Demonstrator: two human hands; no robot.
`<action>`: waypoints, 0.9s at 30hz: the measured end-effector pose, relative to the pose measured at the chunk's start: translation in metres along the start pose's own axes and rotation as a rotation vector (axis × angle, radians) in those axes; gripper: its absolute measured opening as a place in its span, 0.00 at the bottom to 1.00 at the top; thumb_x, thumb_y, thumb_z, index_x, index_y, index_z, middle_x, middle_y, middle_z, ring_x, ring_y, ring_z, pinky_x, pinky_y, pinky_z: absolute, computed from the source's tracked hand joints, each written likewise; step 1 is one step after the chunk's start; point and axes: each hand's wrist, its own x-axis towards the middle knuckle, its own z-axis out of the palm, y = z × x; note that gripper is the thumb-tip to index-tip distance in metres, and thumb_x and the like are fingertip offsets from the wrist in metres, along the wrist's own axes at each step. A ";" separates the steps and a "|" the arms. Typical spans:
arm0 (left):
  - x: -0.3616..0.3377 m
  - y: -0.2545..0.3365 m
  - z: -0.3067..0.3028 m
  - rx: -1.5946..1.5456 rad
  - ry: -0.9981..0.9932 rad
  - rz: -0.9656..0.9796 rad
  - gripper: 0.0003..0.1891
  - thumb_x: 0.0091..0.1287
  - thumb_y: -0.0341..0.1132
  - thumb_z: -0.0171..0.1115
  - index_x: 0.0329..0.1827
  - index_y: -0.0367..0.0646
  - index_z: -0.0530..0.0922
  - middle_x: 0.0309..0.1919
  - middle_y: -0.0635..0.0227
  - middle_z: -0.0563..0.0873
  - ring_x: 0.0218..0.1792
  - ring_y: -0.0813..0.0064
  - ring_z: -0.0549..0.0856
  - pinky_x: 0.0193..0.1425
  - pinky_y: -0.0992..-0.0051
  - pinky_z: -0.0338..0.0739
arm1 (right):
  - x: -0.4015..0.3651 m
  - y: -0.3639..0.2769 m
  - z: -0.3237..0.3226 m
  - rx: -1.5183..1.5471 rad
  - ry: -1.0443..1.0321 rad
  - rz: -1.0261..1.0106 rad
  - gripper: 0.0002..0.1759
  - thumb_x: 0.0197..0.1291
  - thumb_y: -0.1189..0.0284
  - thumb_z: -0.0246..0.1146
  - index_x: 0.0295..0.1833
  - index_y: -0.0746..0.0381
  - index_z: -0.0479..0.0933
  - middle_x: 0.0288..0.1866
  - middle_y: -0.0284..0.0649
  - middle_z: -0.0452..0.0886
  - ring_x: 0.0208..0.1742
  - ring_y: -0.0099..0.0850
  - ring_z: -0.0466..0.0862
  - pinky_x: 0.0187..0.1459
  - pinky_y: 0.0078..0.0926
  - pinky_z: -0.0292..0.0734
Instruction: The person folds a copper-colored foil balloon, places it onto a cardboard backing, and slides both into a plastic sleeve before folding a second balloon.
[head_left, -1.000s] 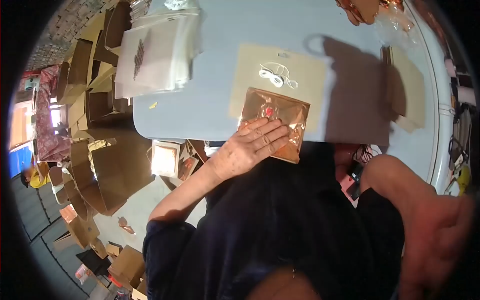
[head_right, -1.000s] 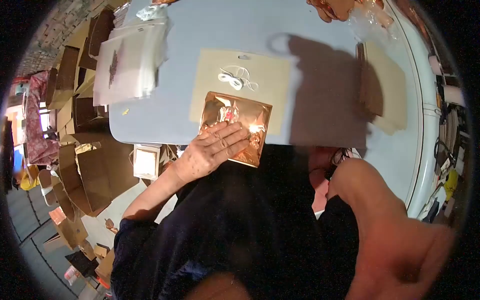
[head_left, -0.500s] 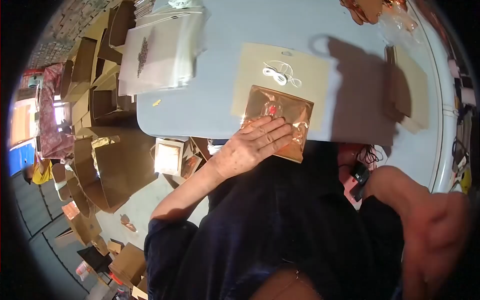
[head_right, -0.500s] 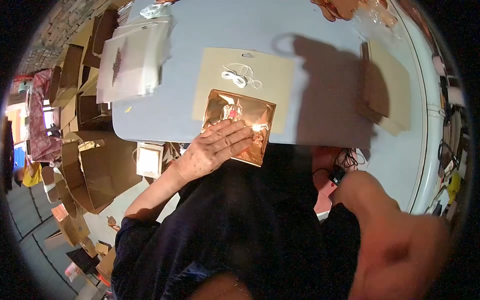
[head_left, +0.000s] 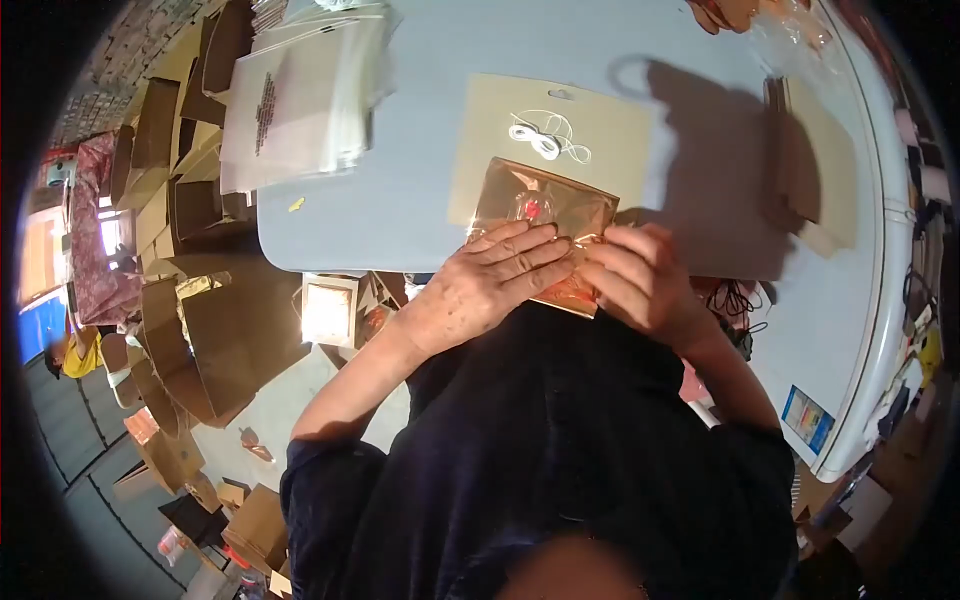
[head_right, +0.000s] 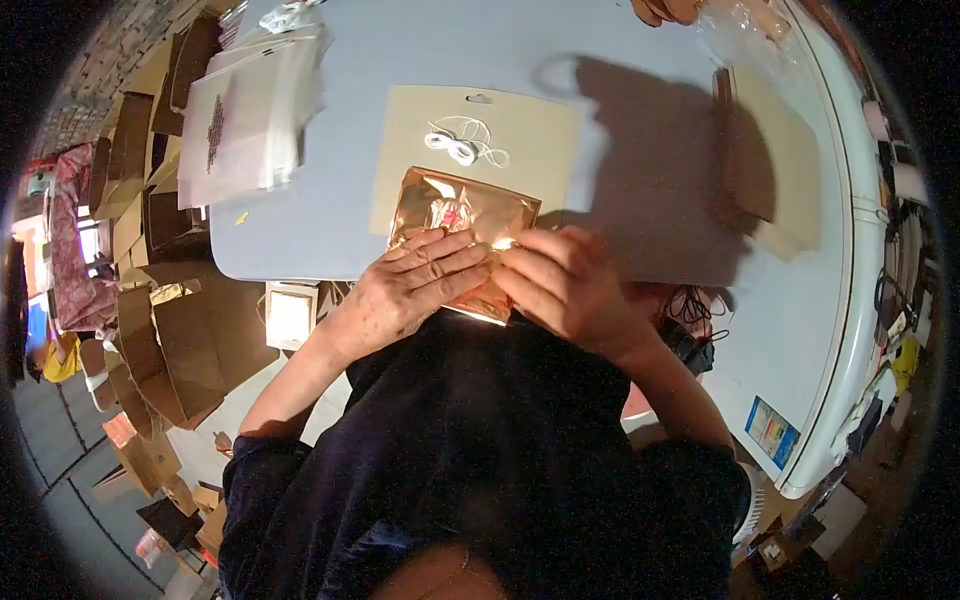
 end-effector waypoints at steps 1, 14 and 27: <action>0.000 0.000 -0.001 -0.002 0.001 -0.008 0.20 0.66 0.31 0.69 0.62 0.46 0.87 0.65 0.68 0.87 0.71 0.68 0.82 0.80 0.62 0.74 | 0.002 -0.006 0.005 -0.021 0.046 -0.003 0.17 0.56 0.70 0.75 0.52 0.59 0.86 0.57 0.33 0.83 0.62 0.33 0.80 0.62 0.39 0.76; 0.007 0.005 -0.027 -0.122 0.061 -0.110 0.30 0.62 0.28 0.73 0.70 0.44 0.81 0.64 0.61 0.87 0.73 0.57 0.79 0.82 0.55 0.70 | 0.020 -0.006 0.016 0.038 0.322 0.017 0.15 0.51 0.76 0.75 0.47 0.63 0.85 0.50 0.37 0.86 0.52 0.35 0.83 0.49 0.35 0.81; 0.018 -0.017 -0.067 -0.893 0.373 -0.642 0.11 0.76 0.34 0.69 0.52 0.36 0.85 0.34 0.77 0.87 0.33 0.91 0.78 0.36 0.84 0.73 | 0.054 0.005 -0.011 0.738 0.353 0.814 0.05 0.65 0.76 0.70 0.39 0.68 0.85 0.33 0.36 0.83 0.37 0.25 0.80 0.40 0.25 0.74</action>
